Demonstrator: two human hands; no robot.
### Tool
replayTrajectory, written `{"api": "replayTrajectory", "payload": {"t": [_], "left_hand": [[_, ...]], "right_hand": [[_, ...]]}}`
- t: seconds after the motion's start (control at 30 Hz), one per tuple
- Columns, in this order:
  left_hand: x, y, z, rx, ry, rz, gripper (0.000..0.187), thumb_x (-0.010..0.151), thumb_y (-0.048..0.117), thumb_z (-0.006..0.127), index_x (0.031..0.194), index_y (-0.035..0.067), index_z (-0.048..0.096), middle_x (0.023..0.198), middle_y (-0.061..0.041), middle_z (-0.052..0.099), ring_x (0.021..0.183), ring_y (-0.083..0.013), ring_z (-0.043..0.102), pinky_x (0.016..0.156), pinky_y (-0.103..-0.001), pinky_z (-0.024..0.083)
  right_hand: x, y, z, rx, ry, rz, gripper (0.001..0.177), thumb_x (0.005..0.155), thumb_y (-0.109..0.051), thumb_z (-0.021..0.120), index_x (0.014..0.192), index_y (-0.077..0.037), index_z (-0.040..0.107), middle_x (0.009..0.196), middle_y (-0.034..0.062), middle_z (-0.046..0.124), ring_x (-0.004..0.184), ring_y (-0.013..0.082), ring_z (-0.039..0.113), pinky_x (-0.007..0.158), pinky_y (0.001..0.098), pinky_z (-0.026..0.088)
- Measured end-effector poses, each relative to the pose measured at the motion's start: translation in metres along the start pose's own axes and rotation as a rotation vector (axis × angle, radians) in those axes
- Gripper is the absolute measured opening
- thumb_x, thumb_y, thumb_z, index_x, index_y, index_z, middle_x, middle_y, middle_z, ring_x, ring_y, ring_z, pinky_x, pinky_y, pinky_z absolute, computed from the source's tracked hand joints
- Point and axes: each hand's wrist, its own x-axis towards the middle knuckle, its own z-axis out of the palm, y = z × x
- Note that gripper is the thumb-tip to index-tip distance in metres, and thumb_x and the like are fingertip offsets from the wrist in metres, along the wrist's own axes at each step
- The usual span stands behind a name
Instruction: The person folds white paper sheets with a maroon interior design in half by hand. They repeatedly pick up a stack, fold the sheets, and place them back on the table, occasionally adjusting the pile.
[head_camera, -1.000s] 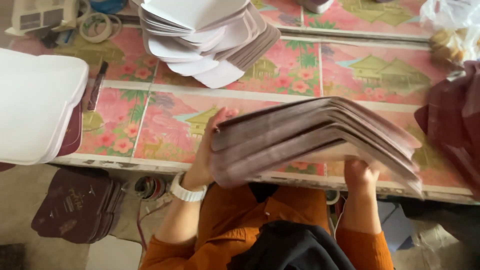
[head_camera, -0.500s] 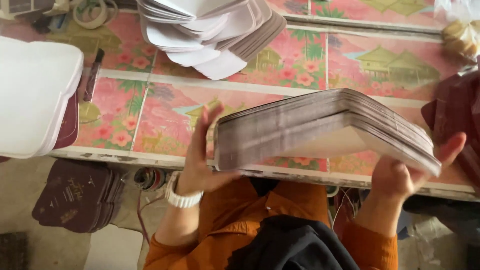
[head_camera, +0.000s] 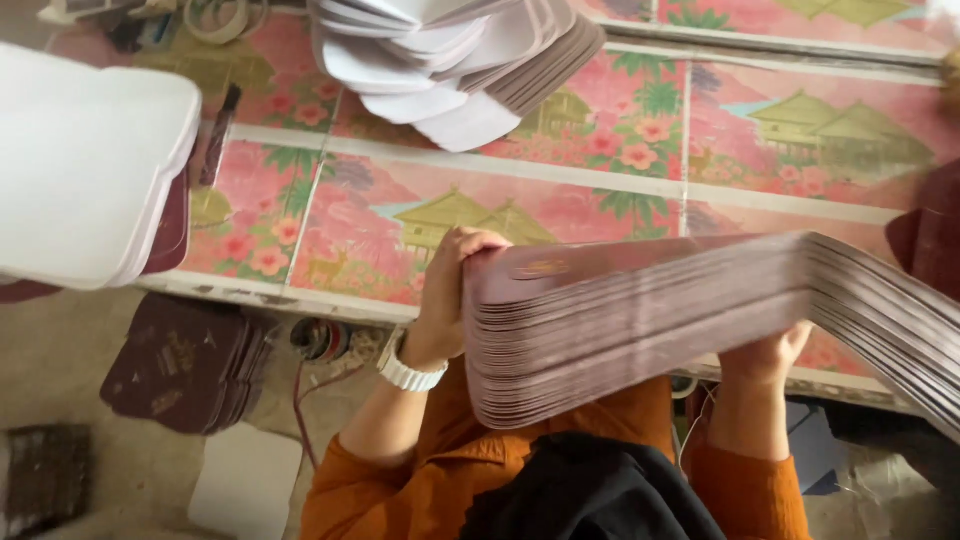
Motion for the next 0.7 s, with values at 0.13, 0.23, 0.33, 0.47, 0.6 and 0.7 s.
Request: {"api": "replayTrajectory", "payload": {"t": [0.13,0.23,0.33,0.47,0.6,0.7], "left_hand": [[-0.01,-0.007,-0.001,0.021,-0.056,-0.235,0.046,0.081,0.032,0.068,0.122,0.017,0.051,0.115,-0.012,0.059,0.103,-0.0346,0.059,0.089,-0.044,0.044],[-0.012,-0.026,-0.004,0.109,-0.036,-0.299,0.039,0.083,0.038,0.061,0.113,0.016,0.05,0.097,-0.018,0.06,0.092,-0.0426,0.062,0.079,-0.052,0.048],[-0.019,0.013,0.005,0.187,0.083,-0.329,0.025,0.086,0.029,0.059,0.088,0.009,0.044,0.073,-0.012,0.056,0.067,-0.0315,0.058,0.056,-0.041,0.039],[-0.012,0.06,-0.014,0.131,-0.374,-0.575,0.069,0.083,0.062,0.036,0.111,0.0,0.046,0.074,-0.011,0.057,0.055,-0.022,0.056,0.044,-0.03,0.039],[0.004,0.06,-0.003,0.819,-0.431,-0.115,0.036,0.093,0.041,0.054,0.077,0.009,0.054,0.058,-0.006,0.059,0.051,-0.0235,0.061,0.041,-0.037,0.043],[0.028,0.044,0.056,0.571,-0.365,0.198,0.032,0.091,0.029,0.069,0.108,0.005,0.055,0.097,-0.01,0.061,0.089,-0.0234,0.058,0.074,-0.036,0.048]], "right_hand": [[-0.001,0.032,0.009,-0.364,-0.015,-0.107,0.041,0.107,-0.044,0.039,0.094,-0.006,0.05,0.089,0.0041,0.054,0.083,0.0129,0.051,0.069,0.0289,0.045],[-0.016,0.057,0.007,-0.613,-0.055,-0.163,0.045,0.106,-0.048,0.038,0.093,-0.007,0.049,0.088,0.003,0.054,0.082,0.0116,0.05,0.066,0.0284,0.045],[-0.003,0.076,-0.009,-0.845,-0.135,-0.226,0.048,0.105,-0.053,0.037,0.091,-0.008,0.049,0.086,0.002,0.053,0.08,0.0104,0.049,0.063,0.0278,0.045],[0.02,-0.007,0.066,-1.227,-0.438,-0.361,0.046,0.117,-0.026,0.032,0.099,0.007,0.06,0.09,0.0213,0.062,0.08,0.0293,0.053,0.067,0.043,0.039],[0.045,-0.008,0.099,-1.73,-0.638,-0.01,0.051,0.102,-0.049,0.037,0.14,-0.018,0.052,0.116,0.0344,0.057,0.105,0.0535,0.051,0.091,0.0511,0.034],[0.054,-0.001,0.09,-1.846,-0.611,0.057,0.051,0.102,-0.057,0.036,0.121,-0.015,0.058,0.106,0.0334,0.061,0.099,0.0546,0.054,0.087,0.053,0.037]]}}
